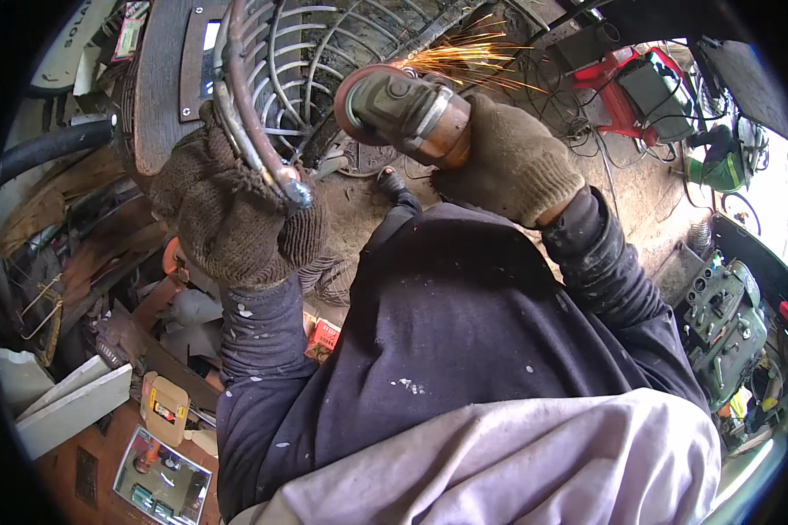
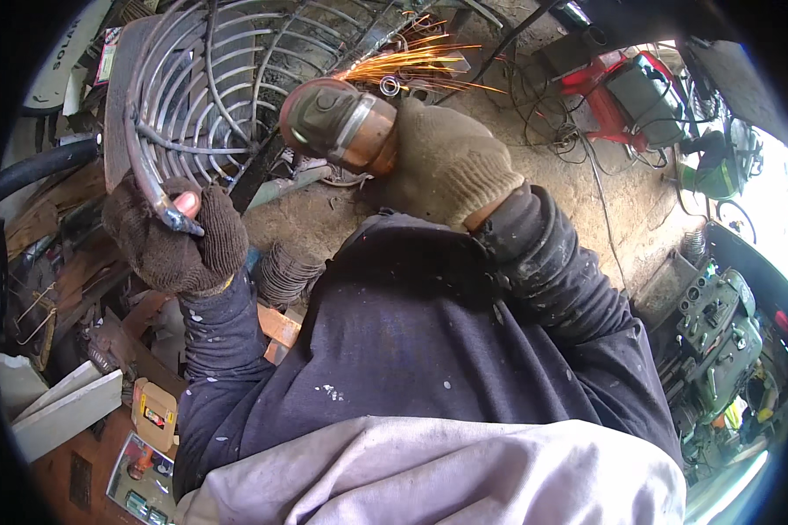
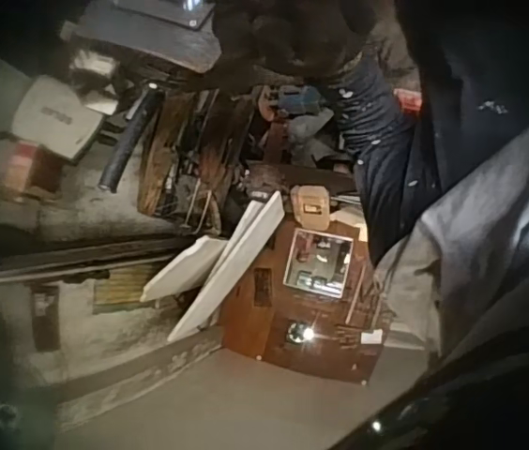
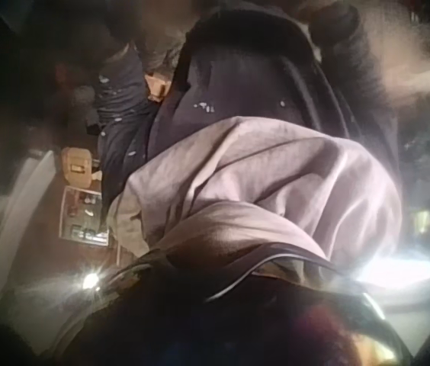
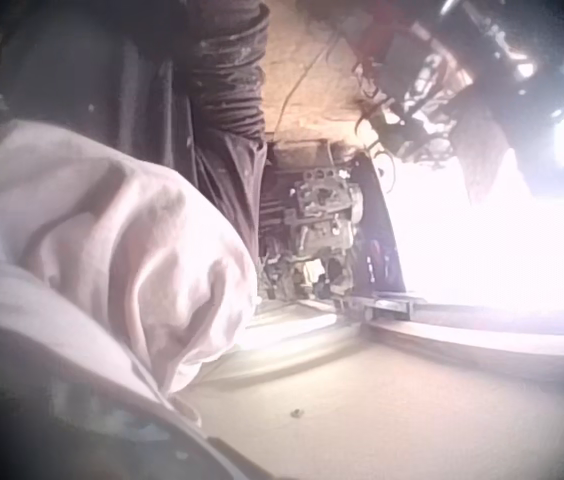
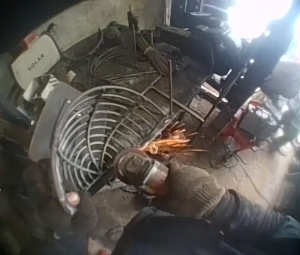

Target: The person uses an angle grinder to cut and smooth the edges of a curved metal wire guard and then uses a welding tool to fuse segments together.

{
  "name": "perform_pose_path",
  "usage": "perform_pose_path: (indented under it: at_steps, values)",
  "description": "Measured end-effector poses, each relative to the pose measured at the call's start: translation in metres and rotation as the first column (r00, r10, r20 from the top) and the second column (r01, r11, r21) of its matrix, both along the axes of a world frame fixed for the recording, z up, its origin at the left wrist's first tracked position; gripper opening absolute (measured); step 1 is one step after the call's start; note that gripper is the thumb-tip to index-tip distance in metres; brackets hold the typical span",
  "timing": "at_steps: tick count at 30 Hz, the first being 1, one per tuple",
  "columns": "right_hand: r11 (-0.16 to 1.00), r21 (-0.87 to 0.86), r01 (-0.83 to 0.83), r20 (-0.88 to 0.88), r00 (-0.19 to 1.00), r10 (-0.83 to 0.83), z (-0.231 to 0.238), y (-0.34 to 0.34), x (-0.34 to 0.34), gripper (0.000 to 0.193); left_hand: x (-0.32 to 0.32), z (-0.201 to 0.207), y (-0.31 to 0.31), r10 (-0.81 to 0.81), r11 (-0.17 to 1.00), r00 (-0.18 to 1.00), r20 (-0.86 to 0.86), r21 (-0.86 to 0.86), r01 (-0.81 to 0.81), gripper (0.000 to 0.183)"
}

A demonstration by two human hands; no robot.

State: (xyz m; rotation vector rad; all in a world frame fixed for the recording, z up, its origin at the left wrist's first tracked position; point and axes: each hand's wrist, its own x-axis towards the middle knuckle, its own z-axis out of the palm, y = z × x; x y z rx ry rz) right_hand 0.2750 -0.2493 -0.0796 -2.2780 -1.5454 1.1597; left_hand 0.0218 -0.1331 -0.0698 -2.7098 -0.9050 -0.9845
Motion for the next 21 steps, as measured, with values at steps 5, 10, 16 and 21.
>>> perform_pose_path:
  at_steps: [5, 10, 16, 21]
  values:
    - [0.995, -0.102, -0.016, -0.034, 0.999, 0.013, 0.02, 0.009, -0.005, 0.055, -0.001, -0.005, 0.015, -0.074, 0.997, 0.992, 0.101, 0.023, 0.072, 0.021]
    - [0.998, 0.043, 0.039, 0.07, 0.997, -0.042, 0.002, 0.0, 0.001, 0.06, -0.007, -0.012, 0.019, -0.041, 0.989, 0.98, 0.197, -0.129, 0.068, 0.02]
    - [0.999, 0.043, 0.032, 0.039, 0.999, -0.033, 0.001, 0.0, -0.01, 0.056, 0.003, -0.001, 0.025, -0.115, 0.99, 0.97, 0.214, -0.051, 0.129, 0.017]
    - [0.996, 0.073, 0.051, 0.046, 0.997, -0.055, 0.0, 0.001, -0.005, 0.057, 0.004, 0.005, 0.026, -0.207, 0.978, 0.971, 0.122, 0.061, 0.201, 0.018]
